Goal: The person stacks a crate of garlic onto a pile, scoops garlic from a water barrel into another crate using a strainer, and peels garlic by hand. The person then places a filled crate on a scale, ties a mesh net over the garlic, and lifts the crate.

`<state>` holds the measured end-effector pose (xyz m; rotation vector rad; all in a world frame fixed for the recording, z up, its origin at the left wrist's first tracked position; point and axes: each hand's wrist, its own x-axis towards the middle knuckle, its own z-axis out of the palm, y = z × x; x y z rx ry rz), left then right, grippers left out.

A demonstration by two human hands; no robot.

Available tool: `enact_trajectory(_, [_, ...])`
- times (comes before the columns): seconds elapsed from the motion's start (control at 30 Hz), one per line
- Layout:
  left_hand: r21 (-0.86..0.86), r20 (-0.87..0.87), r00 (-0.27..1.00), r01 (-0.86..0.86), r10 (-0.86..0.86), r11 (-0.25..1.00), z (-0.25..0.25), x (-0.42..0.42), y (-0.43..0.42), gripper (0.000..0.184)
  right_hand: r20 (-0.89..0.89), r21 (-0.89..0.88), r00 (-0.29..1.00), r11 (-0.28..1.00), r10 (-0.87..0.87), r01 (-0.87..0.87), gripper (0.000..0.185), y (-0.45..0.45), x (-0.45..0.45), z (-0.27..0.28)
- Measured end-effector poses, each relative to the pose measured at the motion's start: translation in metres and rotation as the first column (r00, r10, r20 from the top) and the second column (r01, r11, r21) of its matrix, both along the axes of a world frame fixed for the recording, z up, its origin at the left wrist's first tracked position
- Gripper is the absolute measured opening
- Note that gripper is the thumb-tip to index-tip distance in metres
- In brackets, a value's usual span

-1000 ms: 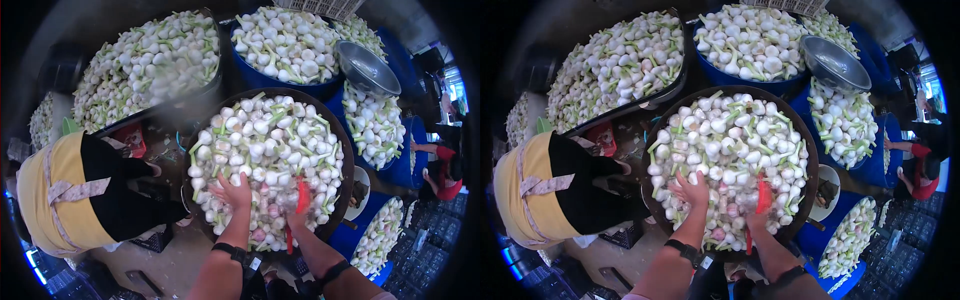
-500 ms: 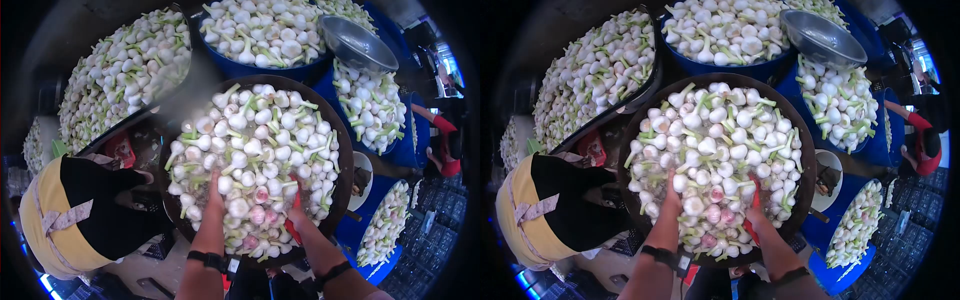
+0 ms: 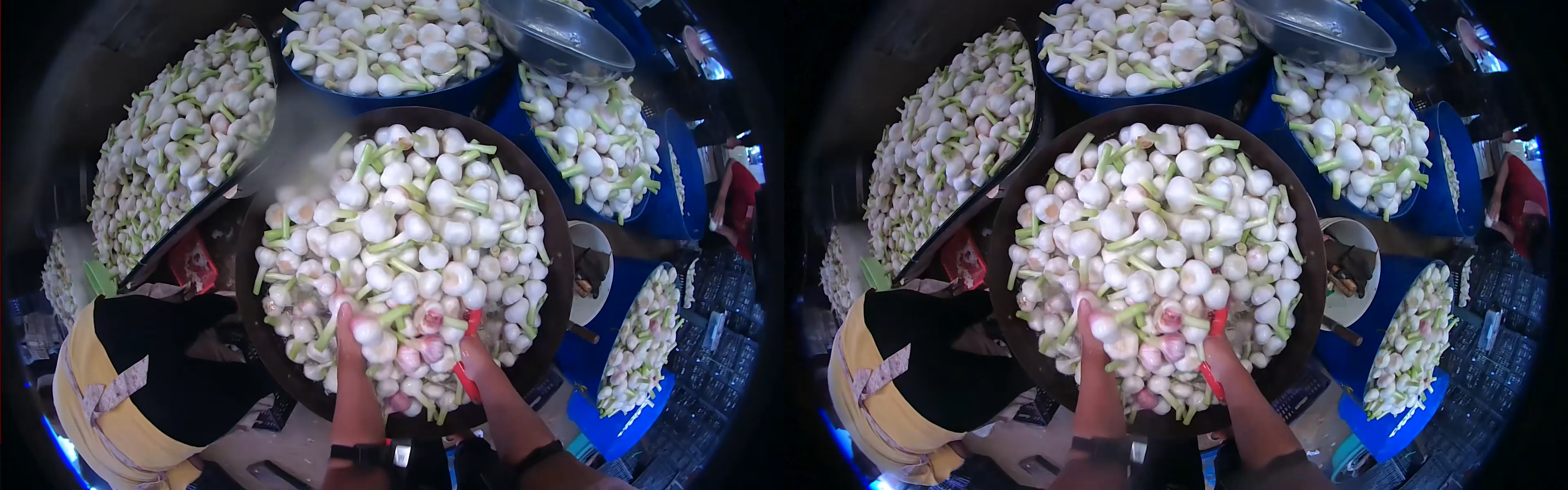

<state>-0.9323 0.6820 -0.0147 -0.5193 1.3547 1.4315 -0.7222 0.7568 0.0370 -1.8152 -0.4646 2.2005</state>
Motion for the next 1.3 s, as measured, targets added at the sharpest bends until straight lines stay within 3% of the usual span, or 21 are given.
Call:
enact_trajectory(0.03, [0.062,-0.136,0.99,-0.029,0.038,0.998,0.031,-0.004,0.021,0.05,-0.189,0.045,0.982,0.999,0.022,-0.014,0.043,0.003,-0.001,-0.001])
enact_trajectory(0.07, [0.076,-0.148,0.988,-0.025,0.036,0.997,0.043,-0.004,0.027,0.05,-0.201,0.059,0.979,0.998,0.021,-0.01,0.043,-0.001,-0.001,-0.005])
enact_trajectory(0.13, [0.349,-0.297,0.954,0.068,0.041,0.935,0.052,-0.002,0.029,0.064,-0.162,0.238,0.984,0.965,-0.074,0.112,0.045,-0.019,0.002,-0.016])
enact_trajectory(0.2, [0.352,-0.211,0.977,0.039,0.039,0.935,0.036,0.005,0.011,0.071,-0.191,0.32,0.981,0.943,-0.034,0.095,0.05,-0.025,0.0,0.014])
enact_trajectory(0.37, [0.598,-0.361,0.92,0.104,0.151,0.794,0.113,0.022,0.02,0.077,-0.088,0.367,0.995,0.93,0.036,-0.001,0.043,-0.033,0.007,0.07])
enact_trajectory(0.47, [0.652,-0.274,0.936,0.01,0.223,0.759,0.13,0.022,0.018,0.087,-0.014,0.452,0.994,0.888,0.104,-0.086,0.043,-0.034,0.012,0.084])
enact_trajectory(0.53, [0.662,-0.318,0.922,0.049,0.221,0.748,0.134,0.02,0.013,0.089,0.015,0.533,0.988,0.835,0.152,-0.136,0.046,-0.035,0.018,0.09])
enact_trajectory(0.6, [0.67,-0.453,0.869,0.182,0.202,0.72,0.147,0.026,0.01,0.082,-0.028,0.52,0.991,0.849,0.129,-0.096,0.047,-0.04,0.024,0.102])
enact_trajectory(0.77, [0.656,-0.497,0.85,0.236,0.175,0.717,0.207,0.069,0.001,0.082,-0.079,0.533,0.994,0.846,0.069,-0.017,0.046,-0.057,0.056,0.139])
enact_trajectory(0.87, [0.625,-0.417,0.889,0.128,0.191,0.77,0.254,0.127,-0.004,0.082,-0.15,0.514,0.988,0.851,-0.04,0.112,0.044,-0.077,0.1,0.175])
enact_trajectory(0.93, [0.606,-0.468,0.878,0.235,0.102,0.76,0.266,0.163,-0.02,0.083,0.022,0.559,0.995,0.823,0.101,-0.096,0.041,-0.093,0.148,0.203])
enact_trajectory(0.97, [0.621,-0.463,0.884,0.269,0.067,0.736,0.262,0.182,-0.03,0.082,0.259,0.722,0.907,0.558,0.331,-0.41,0.038,-0.11,0.188,0.193])
enact_trajectory(1.0, [0.648,-0.464,0.886,0.321,0.023,0.691,0.259,0.201,-0.04,0.077,0.724,0.652,0.615,-0.019,0.311,-0.758,0.034,-0.134,0.23,0.182])
enact_trajectory(1.03, [0.656,-0.458,0.889,0.352,-0.018,0.668,0.257,0.221,-0.047,0.076,0.407,0.738,0.896,0.514,0.179,-0.438,0.033,-0.156,0.241,0.188])
enact_trajectory(1.07, [0.66,-0.437,0.897,0.372,-0.069,0.653,0.253,0.244,-0.055,0.075,0.115,0.553,0.981,0.83,-0.159,0.07,0.033,-0.175,0.252,0.194])
enact_trajectory(1.2, [0.657,-0.292,0.892,0.449,-0.344,0.606,0.222,0.335,-0.095,0.07,0.114,0.415,0.936,0.872,-0.334,0.26,0.04,-0.243,0.336,0.197])
enact_trajectory(1.27, [0.644,-0.213,0.847,0.497,-0.487,0.582,0.186,0.372,-0.114,0.067,0.086,0.332,0.806,0.78,-0.585,0.531,0.04,-0.262,0.354,0.197])
enact_trajectory(1.3, [0.635,-0.19,0.818,0.525,-0.544,0.567,0.164,0.387,-0.119,0.066,0.069,0.399,0.772,0.727,-0.631,0.559,0.043,-0.268,0.359,0.189])
